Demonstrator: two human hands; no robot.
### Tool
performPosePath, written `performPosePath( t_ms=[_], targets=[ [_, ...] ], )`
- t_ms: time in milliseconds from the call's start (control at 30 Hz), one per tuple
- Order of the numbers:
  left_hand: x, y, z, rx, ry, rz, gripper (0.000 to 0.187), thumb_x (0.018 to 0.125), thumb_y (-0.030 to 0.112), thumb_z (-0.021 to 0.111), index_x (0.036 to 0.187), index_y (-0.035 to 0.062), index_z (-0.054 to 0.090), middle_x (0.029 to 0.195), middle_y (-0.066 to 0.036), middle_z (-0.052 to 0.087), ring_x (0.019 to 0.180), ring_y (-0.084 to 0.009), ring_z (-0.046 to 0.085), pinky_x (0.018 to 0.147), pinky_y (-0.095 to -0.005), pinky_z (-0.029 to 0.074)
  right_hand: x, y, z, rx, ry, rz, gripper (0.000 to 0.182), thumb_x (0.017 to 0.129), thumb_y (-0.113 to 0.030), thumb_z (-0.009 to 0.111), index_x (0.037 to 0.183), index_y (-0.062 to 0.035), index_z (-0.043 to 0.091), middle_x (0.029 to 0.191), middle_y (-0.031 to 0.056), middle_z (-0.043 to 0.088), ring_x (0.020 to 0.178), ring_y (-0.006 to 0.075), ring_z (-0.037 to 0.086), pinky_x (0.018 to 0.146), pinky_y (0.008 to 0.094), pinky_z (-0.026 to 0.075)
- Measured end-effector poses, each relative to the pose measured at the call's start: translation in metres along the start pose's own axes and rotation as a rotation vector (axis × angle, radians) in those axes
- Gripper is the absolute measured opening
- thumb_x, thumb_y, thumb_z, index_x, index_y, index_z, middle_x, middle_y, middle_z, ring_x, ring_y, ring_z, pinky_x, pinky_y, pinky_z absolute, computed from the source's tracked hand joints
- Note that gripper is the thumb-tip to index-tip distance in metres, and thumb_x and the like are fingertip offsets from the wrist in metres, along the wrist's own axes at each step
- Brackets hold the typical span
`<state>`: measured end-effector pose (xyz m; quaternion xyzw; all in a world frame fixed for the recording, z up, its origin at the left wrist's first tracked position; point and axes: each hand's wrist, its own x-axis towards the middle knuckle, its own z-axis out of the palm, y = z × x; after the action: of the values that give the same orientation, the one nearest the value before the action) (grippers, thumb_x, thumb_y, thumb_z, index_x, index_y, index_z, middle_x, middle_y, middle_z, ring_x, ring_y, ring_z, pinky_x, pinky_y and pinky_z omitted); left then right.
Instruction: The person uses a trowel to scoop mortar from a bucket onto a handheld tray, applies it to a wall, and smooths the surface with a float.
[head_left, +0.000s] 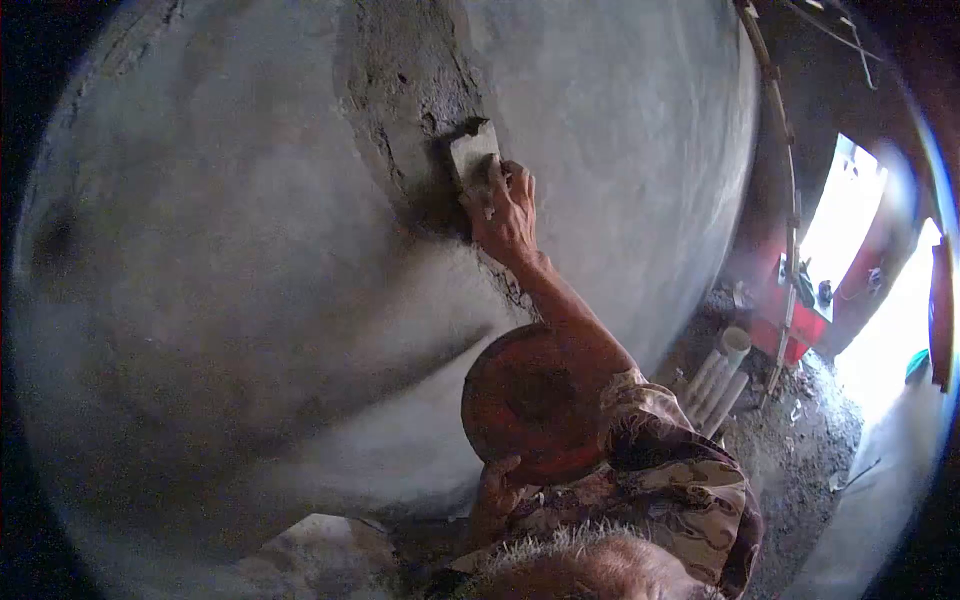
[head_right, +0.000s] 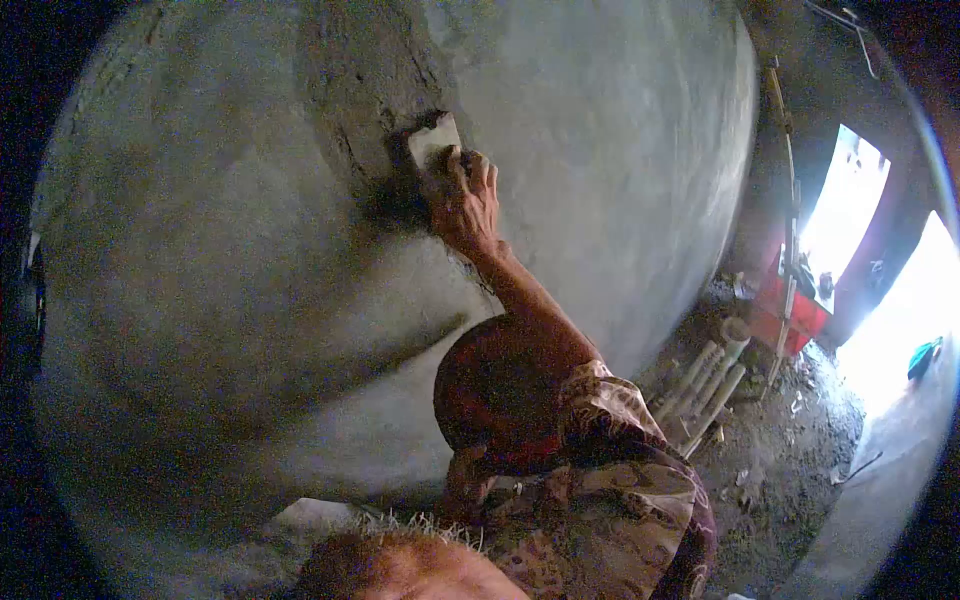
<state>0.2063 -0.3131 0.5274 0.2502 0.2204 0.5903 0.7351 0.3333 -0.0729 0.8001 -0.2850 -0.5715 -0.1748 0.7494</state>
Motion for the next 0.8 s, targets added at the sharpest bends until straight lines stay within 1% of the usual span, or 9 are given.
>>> performPosePath(
  t_ms=[167,233,300,367,433,567,633,700,800],
  targets=[
    [-0.010,0.008,-0.011,0.000,-0.010,-0.013,0.053,0.080,0.004,0.057,0.130,0.0052,0.039,0.127,-0.013,0.048,0.117,-0.0308,0.047,0.098,-0.0471,0.041,0.080,-0.030,0.021,-0.040,0.085,-0.063,0.052,0.078,-0.025,0.062,0.122,-0.0005,0.047,0.108,0.0212,0.048,0.097,0.0379,0.043,0.085,0.0460,0.037],
    [-0.002,0.018,-0.022,-0.012,0.007,-0.027,0.054,0.079,0.004,0.058,0.130,0.0052,0.039,0.127,-0.013,0.048,0.117,-0.0309,0.047,0.098,-0.0472,0.041,0.120,-0.033,0.038,-0.151,0.132,-0.326,0.050,0.077,-0.027,0.062,0.118,-0.0007,0.050,0.106,0.0217,0.049,0.095,0.0384,0.044,0.086,0.0457,0.036],
    [0.013,0.031,-0.033,-0.021,0.028,-0.043,0.054,0.079,0.004,0.058,0.130,0.0052,0.039,0.127,-0.013,0.048,0.118,-0.0310,0.046,0.098,-0.0474,0.041,0.169,-0.012,0.099,-0.200,0.200,-0.284,0.051,0.076,-0.029,0.064,0.117,-0.0010,0.051,0.103,0.0222,0.050,0.094,0.0387,0.046,0.083,0.0457,0.039],
    [0.038,0.044,-0.044,-0.034,0.037,-0.055,0.055,0.079,0.003,0.058,0.130,0.0052,0.039,0.127,-0.013,0.048,0.118,-0.0311,0.046,0.099,-0.0475,0.041,0.204,-0.043,0.090,0.004,0.126,-0.141,0.041,0.079,-0.018,0.055,0.118,-0.0052,0.051,0.112,0.0193,0.053,0.101,0.0390,0.047,0.086,0.0469,0.037],
    [0.068,0.059,-0.053,-0.048,0.042,-0.069,0.055,0.079,0.003,0.058,0.130,0.0052,0.038,0.127,-0.013,0.047,0.118,-0.0313,0.046,0.099,-0.0476,0.041,0.227,-0.036,0.114,0.018,0.098,-0.170,0.042,0.079,-0.018,0.055,0.119,-0.0051,0.050,0.112,0.0196,0.053,0.101,0.0392,0.047,0.086,0.0469,0.037],
    [0.127,0.080,-0.063,-0.064,0.077,-0.092,0.056,0.079,0.003,0.058,0.131,0.0052,0.038,0.128,-0.014,0.047,0.118,-0.0314,0.046,0.099,-0.0478,0.041,0.175,0.001,0.144,-0.053,-0.130,-0.072,0.042,0.080,-0.018,0.055,0.119,-0.0045,0.049,0.111,0.0214,0.052,0.102,0.0400,0.046,0.087,0.0469,0.038],
    [0.152,0.090,-0.064,-0.057,0.004,-0.121,0.059,0.077,-0.001,0.059,0.131,0.0038,0.036,0.130,-0.015,0.044,0.119,-0.0325,0.044,0.100,-0.0494,0.040,0.124,0.026,0.146,-0.118,-0.071,-0.244,0.039,0.080,-0.019,0.055,0.116,-0.0043,0.050,0.112,0.0218,0.050,0.103,0.0401,0.045,0.086,0.0467,0.039],
    [0.175,0.079,-0.094,-0.038,0.014,-0.117,0.059,0.076,-0.001,0.059,0.131,0.0036,0.036,0.130,-0.015,0.044,0.119,-0.0324,0.045,0.099,-0.0484,0.041,0.074,0.071,0.169,-0.036,0.072,-0.129,0.052,0.074,-0.026,0.066,0.117,-0.0009,0.051,0.102,0.0221,0.050,0.093,0.0386,0.047,0.079,0.0465,0.042],
    [0.197,0.063,-0.106,-0.027,0.043,-0.113,0.059,0.075,-0.002,0.060,0.130,0.0034,0.037,0.128,-0.015,0.046,0.117,-0.0320,0.047,0.098,-0.0456,0.043,0.020,0.095,0.158,0.010,-0.040,-0.012,0.054,0.072,-0.023,0.068,0.118,-0.0007,0.049,0.104,0.0217,0.049,0.094,0.0380,0.048,0.075,0.0464,0.044]
  ],
)
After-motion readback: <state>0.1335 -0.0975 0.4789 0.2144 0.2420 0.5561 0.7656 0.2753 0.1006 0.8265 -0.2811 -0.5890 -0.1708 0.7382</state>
